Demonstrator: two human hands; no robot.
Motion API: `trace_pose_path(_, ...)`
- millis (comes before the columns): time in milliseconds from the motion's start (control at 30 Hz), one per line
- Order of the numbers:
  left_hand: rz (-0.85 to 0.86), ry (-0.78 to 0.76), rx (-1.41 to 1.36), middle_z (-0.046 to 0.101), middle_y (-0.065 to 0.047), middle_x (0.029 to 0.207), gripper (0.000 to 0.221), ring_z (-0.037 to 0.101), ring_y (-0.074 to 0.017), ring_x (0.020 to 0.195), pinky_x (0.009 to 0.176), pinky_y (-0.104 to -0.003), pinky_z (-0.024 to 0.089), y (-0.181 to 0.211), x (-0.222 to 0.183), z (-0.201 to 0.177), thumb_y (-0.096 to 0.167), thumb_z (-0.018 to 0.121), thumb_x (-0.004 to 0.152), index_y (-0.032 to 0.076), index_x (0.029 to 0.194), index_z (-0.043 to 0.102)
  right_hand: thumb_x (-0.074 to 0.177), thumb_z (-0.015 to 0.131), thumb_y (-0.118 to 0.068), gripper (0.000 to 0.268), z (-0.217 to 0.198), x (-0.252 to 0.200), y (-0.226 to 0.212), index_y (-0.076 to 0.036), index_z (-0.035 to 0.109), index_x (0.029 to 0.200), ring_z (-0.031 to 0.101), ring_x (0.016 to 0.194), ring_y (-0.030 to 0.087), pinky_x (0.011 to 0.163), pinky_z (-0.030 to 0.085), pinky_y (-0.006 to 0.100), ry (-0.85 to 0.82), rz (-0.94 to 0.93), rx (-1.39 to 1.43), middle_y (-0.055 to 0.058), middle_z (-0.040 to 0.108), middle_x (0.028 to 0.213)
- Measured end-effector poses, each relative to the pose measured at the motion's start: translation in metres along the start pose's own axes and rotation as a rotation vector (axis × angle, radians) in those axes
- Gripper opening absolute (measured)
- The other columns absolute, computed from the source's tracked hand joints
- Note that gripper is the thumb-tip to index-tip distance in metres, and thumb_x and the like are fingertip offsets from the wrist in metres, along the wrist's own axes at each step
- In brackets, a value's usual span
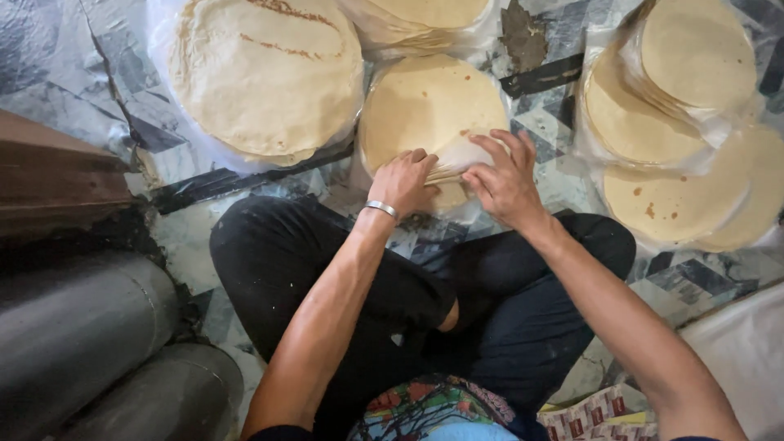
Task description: The person packages rounds of flatbread into plastic bags while sitting on the floor.
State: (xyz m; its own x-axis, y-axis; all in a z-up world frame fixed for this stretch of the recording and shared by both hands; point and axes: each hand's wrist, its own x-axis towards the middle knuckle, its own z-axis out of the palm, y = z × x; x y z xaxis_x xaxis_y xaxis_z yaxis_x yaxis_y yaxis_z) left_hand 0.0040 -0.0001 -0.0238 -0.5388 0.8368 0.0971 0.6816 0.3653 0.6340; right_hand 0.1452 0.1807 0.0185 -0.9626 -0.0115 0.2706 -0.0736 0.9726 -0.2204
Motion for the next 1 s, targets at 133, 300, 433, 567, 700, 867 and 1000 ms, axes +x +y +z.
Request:
trace_pose_path(133,-0.058,-0.056,0.024,0.069,-0.009,0.100,0.026,0.068,-0.0341,0.099,0.078,-0.049,0.055,-0.003,0.001,0.004,0.029,0.071,0.082,0.012,0.101,0.067,0.092,0.080,-0.030,0.024,0.007,-0.008,-0.007,-0.010,0.071,0.100,0.041,0.143,0.033,0.123,0.023,0.061,0.028,-0.079,0.015,0.010,0.050,0.146)
trace_pose_path(300,-0.213,-0.088,-0.081,0.069,-0.011,0.099,0.028,0.067,-0.0373,0.097,0.078,-0.051,0.054,0.009,0.003,-0.012,0.040,0.070,0.091,0.013,0.097,0.069,0.079,0.080,-0.030,0.022,-0.005,-0.006,-0.010,-0.017,0.074,0.097,0.042,0.139,0.033,0.117,0.024,0.060,-0.066,-0.178,-0.119,0.006,0.053,0.147)
trace_pose_path(433,-0.081,-0.072,-0.095,0.067,-0.013,0.096,0.039,0.067,-0.0383,0.094,0.077,-0.052,0.053,0.005,0.002,-0.011,0.046,0.076,0.084,0.010,0.096,0.068,0.084,0.081,-0.027,0.018,-0.003,-0.006,0.006,-0.016,0.072,0.095,0.044,0.140,0.029,0.122,0.026,0.057,-0.058,-0.121,-0.076,0.000,0.054,0.148)
trace_pose_path(567,0.025,-0.018,-0.040,0.067,-0.012,0.095,0.037,0.066,-0.0375,0.096,0.076,-0.051,0.054,0.003,-0.001,-0.005,0.034,0.076,0.073,0.009,0.097,0.064,0.094,0.082,-0.027,0.019,0.010,-0.013,0.005,-0.013,0.072,0.101,0.045,0.142,0.029,0.124,0.026,0.057,0.033,-0.063,-0.055,0.004,0.051,0.150)
trace_pose_path(700,-0.073,-0.055,-0.029,0.067,-0.012,0.097,0.026,0.066,-0.0363,0.098,0.079,-0.051,0.053,0.004,0.001,-0.006,0.031,0.075,0.085,0.011,0.096,0.064,0.088,0.081,-0.033,0.026,0.004,-0.016,-0.014,-0.014,0.074,0.104,0.043,0.140,0.034,0.118,0.024,0.061,0.046,-0.154,-0.116,0.011,0.050,0.148)
trace_pose_path(867,-0.060,-0.052,-0.047,0.066,-0.012,0.097,0.030,0.065,-0.0364,0.097,0.080,-0.050,0.053,0.003,0.002,-0.007,0.034,0.076,0.085,0.010,0.097,0.064,0.078,0.081,-0.030,0.018,-0.010,-0.009,-0.007,-0.021,0.072,0.091,0.042,0.139,0.030,0.118,0.024,0.061,-0.012,-0.102,-0.141,0.000,0.054,0.145)
trace_pose_path(1000,0.036,-0.069,-0.016,0.066,-0.013,0.094,0.051,0.065,-0.0367,0.095,0.078,-0.050,0.052,0.018,0.003,-0.027,0.043,0.083,0.062,0.006,0.092,0.064,0.089,0.082,-0.026,0.016,0.013,-0.020,0.007,-0.018,0.070,0.096,0.042,0.143,0.025,0.124,0.025,0.057,0.072,0.017,-0.081,-0.004,0.055,0.145)
